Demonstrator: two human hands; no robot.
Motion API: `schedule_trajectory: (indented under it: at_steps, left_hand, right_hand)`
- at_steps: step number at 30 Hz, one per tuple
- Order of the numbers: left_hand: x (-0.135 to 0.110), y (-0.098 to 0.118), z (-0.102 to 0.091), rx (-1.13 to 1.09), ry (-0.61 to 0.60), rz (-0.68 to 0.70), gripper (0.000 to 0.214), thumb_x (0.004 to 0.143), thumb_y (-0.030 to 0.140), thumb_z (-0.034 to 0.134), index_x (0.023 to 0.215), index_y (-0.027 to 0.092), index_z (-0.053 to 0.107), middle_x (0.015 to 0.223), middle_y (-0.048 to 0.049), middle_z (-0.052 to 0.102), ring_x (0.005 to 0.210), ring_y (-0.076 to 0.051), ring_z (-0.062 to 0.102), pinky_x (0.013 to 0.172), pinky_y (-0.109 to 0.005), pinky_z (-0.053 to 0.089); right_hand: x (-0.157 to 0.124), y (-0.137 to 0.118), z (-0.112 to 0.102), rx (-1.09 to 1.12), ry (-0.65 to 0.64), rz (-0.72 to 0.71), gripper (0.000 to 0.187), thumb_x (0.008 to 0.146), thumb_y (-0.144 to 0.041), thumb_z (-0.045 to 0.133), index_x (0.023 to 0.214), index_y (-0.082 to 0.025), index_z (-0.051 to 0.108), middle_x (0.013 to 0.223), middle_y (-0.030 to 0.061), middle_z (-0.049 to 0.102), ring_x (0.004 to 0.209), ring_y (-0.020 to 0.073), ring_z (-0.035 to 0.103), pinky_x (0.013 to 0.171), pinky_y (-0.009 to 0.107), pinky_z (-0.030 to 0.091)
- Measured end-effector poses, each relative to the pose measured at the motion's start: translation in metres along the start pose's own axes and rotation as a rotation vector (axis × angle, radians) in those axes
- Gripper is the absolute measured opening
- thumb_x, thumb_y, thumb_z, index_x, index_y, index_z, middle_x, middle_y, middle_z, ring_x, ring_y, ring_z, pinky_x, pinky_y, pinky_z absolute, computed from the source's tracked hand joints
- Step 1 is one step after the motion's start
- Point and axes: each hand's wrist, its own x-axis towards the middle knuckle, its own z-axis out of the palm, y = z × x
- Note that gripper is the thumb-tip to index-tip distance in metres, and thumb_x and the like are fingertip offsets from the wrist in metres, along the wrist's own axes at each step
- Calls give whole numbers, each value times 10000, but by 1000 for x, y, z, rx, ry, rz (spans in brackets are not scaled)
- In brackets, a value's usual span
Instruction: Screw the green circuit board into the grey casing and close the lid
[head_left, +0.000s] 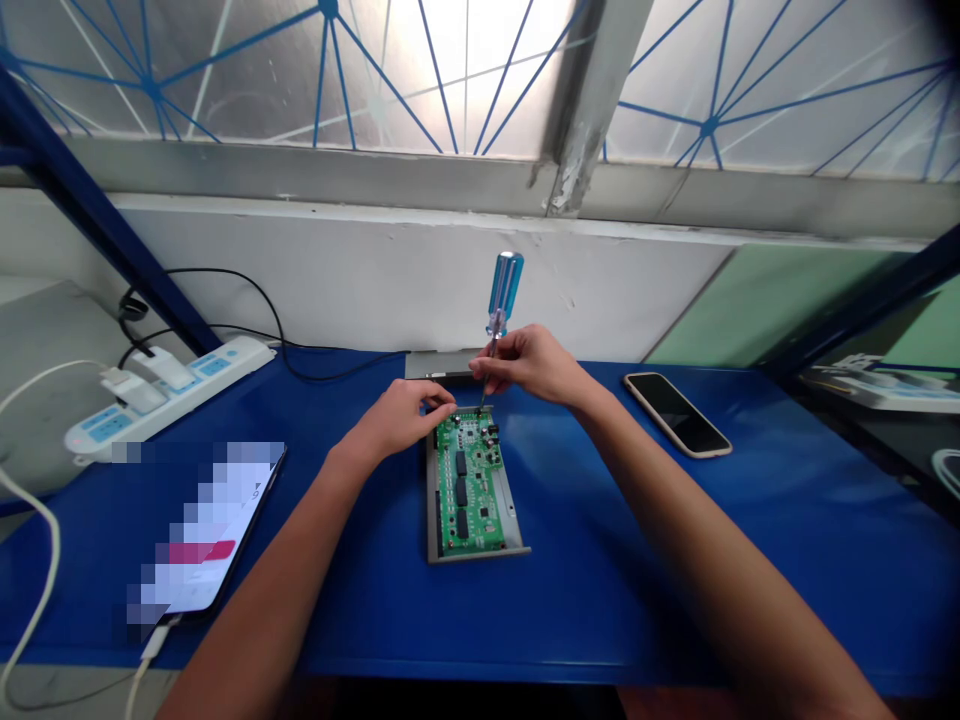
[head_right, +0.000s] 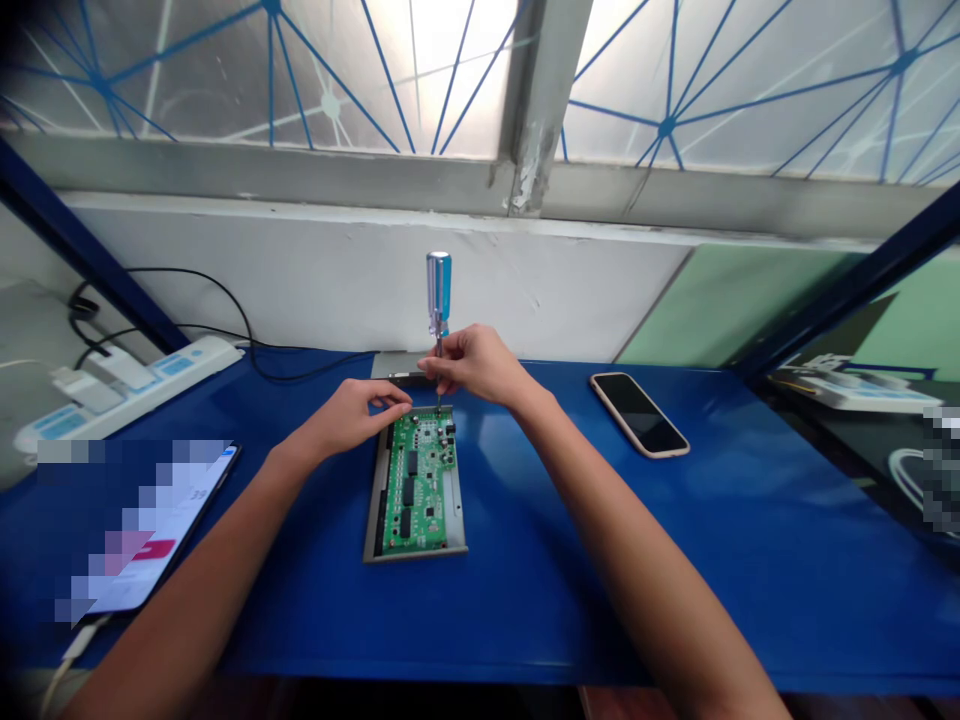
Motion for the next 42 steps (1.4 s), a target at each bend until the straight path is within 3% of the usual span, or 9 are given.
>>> schedule_trajectory:
  at_steps: [5, 13, 19, 23, 26, 29, 32, 36, 42]
  left_hand:
    - [0, 0, 0, 1, 1, 6, 203, 909, 326, 642, 991, 202, 781, 1005, -77, 797, 893, -220, 734, 793, -340, 577]
    - [0, -1, 0, 0, 3, 1, 223, 909, 341, 639, 992, 196, 786, 1005, -80, 796, 900, -223, 732, 792, -341, 575]
    - [1, -2, 1, 17, 3, 1, 225, 908, 351, 643, 994, 202, 786, 993, -74, 797, 879, -223, 732, 753, -340, 569]
    - [1, -2, 2, 9, 5, 4, 208, 905, 332, 645, 989, 205, 787, 988, -74, 798, 868, -219, 733, 741, -339, 567]
    - [1, -3, 2, 7, 5, 5, 205, 902, 330, 648, 990, 207, 786, 988, -70, 799, 865, -216, 733, 734, -332, 562]
    - [1, -3, 2, 5, 11, 7, 200, 900, 329, 654, 990, 206, 784, 988, -69, 799, 863, -212, 735, 734, -327, 560]
    - [0, -3, 2, 8, 17, 14, 195, 900, 334, 659, 976, 206, 785, 976, -72, 799, 861, -216, 735, 720, -323, 558]
    - [0, -2, 3, 12, 19, 18, 186, 898, 326, 660, 965, 204, 785, 964, -71, 800, 846, -217, 735, 714, -326, 553]
    - [1, -4, 4, 32, 18, 20, 173, 893, 303, 662, 976, 208, 781, 959, -64, 798, 834, -210, 730, 715, -316, 545]
  right_hand:
    - [-5, -6, -12, 55, -189, 11, 198, 827, -340, 784, 891, -153, 776, 930, 76, 783, 742, 162, 754, 674, 292, 649]
    - [-1, 2, -5, -7, -27, -14, 336, 698, -432, 876, 619, -166, 688, 683, 45, 741, 603, 156, 706, 621, 299, 622]
    - [1, 3, 3, -187, 80, -96, 383, 746, -444, 842, 585, -170, 628, 545, 19, 656, 518, 129, 619, 507, 265, 498]
    - [0, 2, 0, -94, -11, -36, 263, 790, -398, 808, 876, -158, 745, 827, 59, 753, 594, 136, 660, 505, 267, 543]
    - [-2, 0, -8, 60, -172, 37, 348, 814, -382, 786, 1085, -167, 751, 1074, 93, 766, 721, 159, 723, 577, 278, 613]
    - [-3, 0, -14, 108, -206, 70, 299, 787, -362, 812, 1003, -158, 778, 993, 85, 787, 773, 179, 755, 667, 288, 639]
    - [-2, 2, -13, 70, -96, 63, 229, 730, -348, 861, 816, -152, 778, 792, 64, 768, 720, 185, 756, 679, 301, 638]
    - [2, 8, -5, -3, -2, -22, 298, 724, -378, 862, 614, -161, 689, 778, 74, 754, 621, 160, 716, 618, 328, 618]
    - [1, 7, -2, -110, 28, -66, 296, 762, -395, 826, 650, -160, 686, 690, 56, 728, 581, 159, 693, 575, 316, 590]
